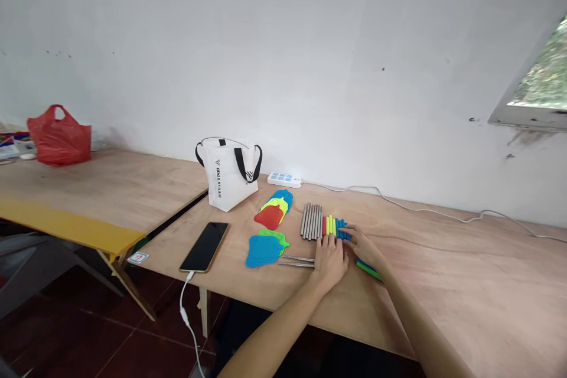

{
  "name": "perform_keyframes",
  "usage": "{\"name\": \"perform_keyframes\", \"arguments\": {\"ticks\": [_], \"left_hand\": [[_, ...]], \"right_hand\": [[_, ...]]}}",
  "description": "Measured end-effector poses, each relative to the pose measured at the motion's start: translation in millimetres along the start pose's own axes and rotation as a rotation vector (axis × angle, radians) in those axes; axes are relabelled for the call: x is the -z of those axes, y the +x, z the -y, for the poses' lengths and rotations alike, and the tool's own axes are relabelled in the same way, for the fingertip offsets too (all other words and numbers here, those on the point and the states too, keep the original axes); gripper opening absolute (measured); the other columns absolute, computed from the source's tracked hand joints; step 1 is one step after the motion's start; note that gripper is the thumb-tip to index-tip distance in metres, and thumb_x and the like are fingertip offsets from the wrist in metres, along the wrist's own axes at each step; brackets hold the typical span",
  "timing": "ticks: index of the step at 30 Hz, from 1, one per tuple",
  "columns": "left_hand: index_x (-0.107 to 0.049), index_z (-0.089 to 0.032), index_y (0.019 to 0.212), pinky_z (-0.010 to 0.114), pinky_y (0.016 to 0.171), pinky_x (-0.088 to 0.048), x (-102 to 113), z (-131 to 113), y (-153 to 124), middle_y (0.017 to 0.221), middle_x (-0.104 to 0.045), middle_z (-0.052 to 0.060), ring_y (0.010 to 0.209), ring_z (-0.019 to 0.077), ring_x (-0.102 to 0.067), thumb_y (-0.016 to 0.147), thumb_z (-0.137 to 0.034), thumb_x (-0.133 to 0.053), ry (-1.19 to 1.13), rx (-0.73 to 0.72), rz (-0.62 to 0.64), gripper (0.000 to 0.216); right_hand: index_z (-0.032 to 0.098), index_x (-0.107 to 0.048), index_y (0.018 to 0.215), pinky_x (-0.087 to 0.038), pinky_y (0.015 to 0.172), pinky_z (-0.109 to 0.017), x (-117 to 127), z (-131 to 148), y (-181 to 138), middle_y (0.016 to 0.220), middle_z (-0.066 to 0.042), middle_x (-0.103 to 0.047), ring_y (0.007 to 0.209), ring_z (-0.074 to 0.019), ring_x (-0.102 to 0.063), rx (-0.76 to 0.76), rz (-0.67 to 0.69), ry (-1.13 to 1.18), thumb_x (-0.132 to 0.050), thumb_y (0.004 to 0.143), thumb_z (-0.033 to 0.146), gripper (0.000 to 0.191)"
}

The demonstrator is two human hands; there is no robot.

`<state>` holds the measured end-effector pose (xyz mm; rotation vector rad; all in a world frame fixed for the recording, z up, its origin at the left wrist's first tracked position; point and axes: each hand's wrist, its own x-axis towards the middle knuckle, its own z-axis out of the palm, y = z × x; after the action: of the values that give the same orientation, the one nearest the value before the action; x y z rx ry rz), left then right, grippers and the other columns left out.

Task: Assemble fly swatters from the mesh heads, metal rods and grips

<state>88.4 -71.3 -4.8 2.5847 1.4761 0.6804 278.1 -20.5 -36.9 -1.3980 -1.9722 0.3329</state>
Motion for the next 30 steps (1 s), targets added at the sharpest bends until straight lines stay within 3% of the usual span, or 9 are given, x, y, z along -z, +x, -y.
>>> {"name": "perform_keyframes", "arguments": {"ticks": [16, 30], "left_hand": [[-0.061, -0.017, 0.116, 0.058, 0.108, -0.035, 2.4, -3.5, -2.9, 0.127, -0.058, 0.015, 0.122, 0.032, -0.049, 0.094, -0.039, -0.053, 0.014, 0.077, -0.043, 0.032], [-0.059, -0.017, 0.107, 0.05, 0.106, -0.038, 12.7, -4.5, -1.9, 0.115, -0.064, 0.011, 0.116, 0.0275, -0.054, 0.098, -0.03, -0.048, 0.021, -0.013, 0.003, 0.019]], "right_hand": [[0.022, -0.069, 0.123, -0.042, 0.113, -0.044, -3.8, 15.5, 12.2, 0.135, -0.011, -0.06, 0.128, -0.0257, -0.056, 0.022, 0.074, -0.088, -0.05, 0.087, 0.022, 0.041], [0.021, -0.066, 0.131, -0.041, 0.113, -0.045, -4.3, 25.3, 11.1, 0.141, -0.011, -0.058, 0.13, -0.0254, -0.055, 0.05, 0.082, -0.169, -0.044, 0.085, 0.017, 0.051]]}}
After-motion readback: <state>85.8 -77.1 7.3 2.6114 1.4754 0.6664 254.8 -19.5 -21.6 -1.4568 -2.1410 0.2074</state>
